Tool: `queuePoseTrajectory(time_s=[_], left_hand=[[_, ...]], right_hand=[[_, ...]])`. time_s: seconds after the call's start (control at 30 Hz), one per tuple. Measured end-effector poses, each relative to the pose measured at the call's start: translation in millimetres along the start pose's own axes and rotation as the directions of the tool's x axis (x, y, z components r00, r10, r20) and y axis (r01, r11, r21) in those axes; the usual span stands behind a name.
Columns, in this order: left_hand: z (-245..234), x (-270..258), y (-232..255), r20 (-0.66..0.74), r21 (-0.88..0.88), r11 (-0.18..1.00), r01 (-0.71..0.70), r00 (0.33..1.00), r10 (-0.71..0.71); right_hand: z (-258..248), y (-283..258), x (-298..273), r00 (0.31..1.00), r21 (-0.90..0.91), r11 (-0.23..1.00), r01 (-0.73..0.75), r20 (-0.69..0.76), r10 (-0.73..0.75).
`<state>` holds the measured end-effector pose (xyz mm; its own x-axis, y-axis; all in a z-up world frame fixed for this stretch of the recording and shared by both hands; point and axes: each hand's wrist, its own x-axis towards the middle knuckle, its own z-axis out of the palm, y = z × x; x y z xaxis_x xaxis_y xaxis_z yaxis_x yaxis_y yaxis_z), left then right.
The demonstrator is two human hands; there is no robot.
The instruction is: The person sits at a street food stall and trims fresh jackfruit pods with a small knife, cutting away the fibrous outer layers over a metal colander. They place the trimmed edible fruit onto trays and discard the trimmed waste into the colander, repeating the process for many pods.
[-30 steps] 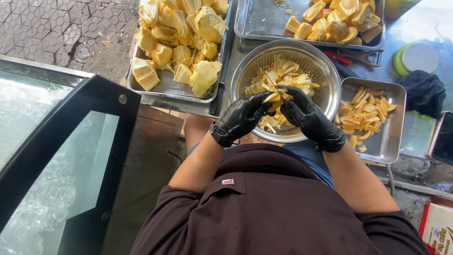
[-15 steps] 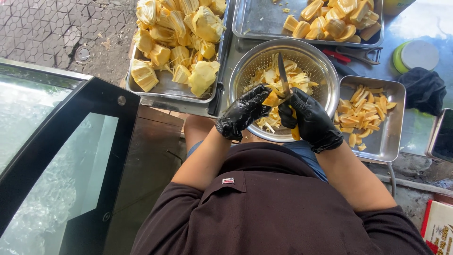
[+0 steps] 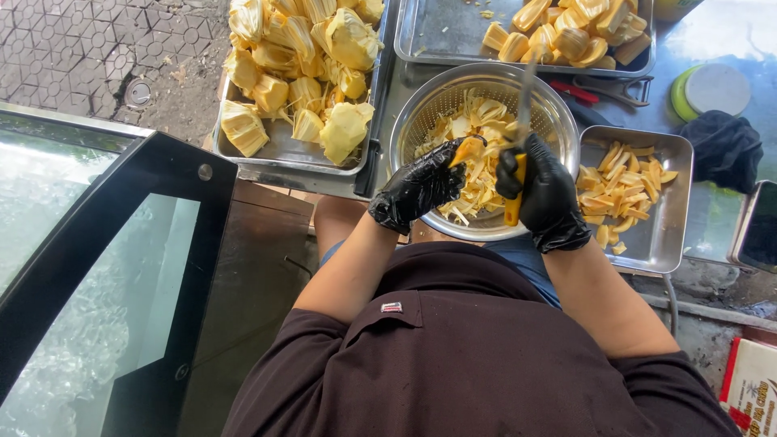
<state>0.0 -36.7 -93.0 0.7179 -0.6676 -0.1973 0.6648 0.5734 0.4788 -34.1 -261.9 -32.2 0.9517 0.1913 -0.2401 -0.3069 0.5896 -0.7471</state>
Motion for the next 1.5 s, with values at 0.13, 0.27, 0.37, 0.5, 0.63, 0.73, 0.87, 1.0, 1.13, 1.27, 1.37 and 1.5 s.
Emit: queuePoseTrajectory(time_s=[0.13, 0.27, 0.37, 0.5, 0.63, 0.73, 0.87, 1.0, 1.13, 1.27, 1.37, 1.5], left_hand=[[-38.3, 8.3, -12.6, -0.021, -0.106, 0.994, -0.015, 1.0, 0.013], [-35.0, 6.7, -15.1, -0.035, -0.198, 0.98, 0.005, 0.999, -0.013], [-20.6, 4.7, -12.0, -0.056, -0.177, 0.982, -0.061, 0.997, 0.052], [-9.7, 2.0, -13.7, -0.097, 0.145, 0.966, -0.212, 0.969, 0.227], [-6.2, 1.5, -13.9, -0.007, 0.508, 0.794, -0.334, 0.92, 0.392], [-5.5, -0.8, -17.5, 0.131, 0.582, 0.695, -0.423, 0.892, 0.433], [-6.7, 1.5, -25.8, 0.126, 0.556, 0.685, -0.471, 0.862, 0.49], [-29.3, 9.8, -40.7, 0.065, 0.536, 0.691, -0.485, 0.84, 0.539], [-8.0, -2.0, -35.5, 0.048, 0.631, 0.641, -0.437, 0.847, 0.53], [-12.9, 2.1, -35.9, 0.151, 0.618, 0.578, -0.533, 0.802, 0.579], [-15.7, 5.7, -34.0, 0.197, 0.588, 0.585, -0.559, 0.8, 0.567], [-12.6, 4.5, -27.2, 0.042, 0.203, 0.912, -0.356, 0.934, 0.355]], right_hand=[[-44.4, 11.6, 23.9, 0.994, -0.025, 0.995, 0.095, -0.057, -0.096], [-39.2, 7.1, 23.0, 0.996, -0.449, 0.894, -0.001, -0.079, -0.038], [-25.0, 7.3, 14.0, 0.999, -0.631, 0.776, -0.002, -0.033, -0.025], [-28.5, 16.2, 7.7, 0.999, -0.58, 0.813, 0.054, 0.032, -0.043], [-17.2, 8.1, -5.6, 0.997, -0.529, 0.847, 0.06, 0.069, -0.027], [-1.3, 0.5, -15.9, 0.994, -0.558, 0.829, 0.04, 0.107, 0.024], [-5.6, 10.6, -20.3, 0.986, -0.621, 0.776, 0.111, 0.169, -0.005], [-9.7, 18.3, -22.6, 0.953, -0.692, 0.657, 0.299, 0.255, -0.165], [-8.0, 19.6, -22.1, 0.955, -0.71, 0.639, 0.296, 0.225, -0.192], [-10.2, 17.9, -18.0, 0.992, -0.457, 0.885, 0.092, 0.114, -0.044], [-2.2, 7.0, -21.4, 0.989, -0.247, 0.967, -0.058, 0.115, 0.089], [1.9, 1.2, -21.7, 0.967, -0.042, 0.984, -0.172, 0.181, 0.177]])
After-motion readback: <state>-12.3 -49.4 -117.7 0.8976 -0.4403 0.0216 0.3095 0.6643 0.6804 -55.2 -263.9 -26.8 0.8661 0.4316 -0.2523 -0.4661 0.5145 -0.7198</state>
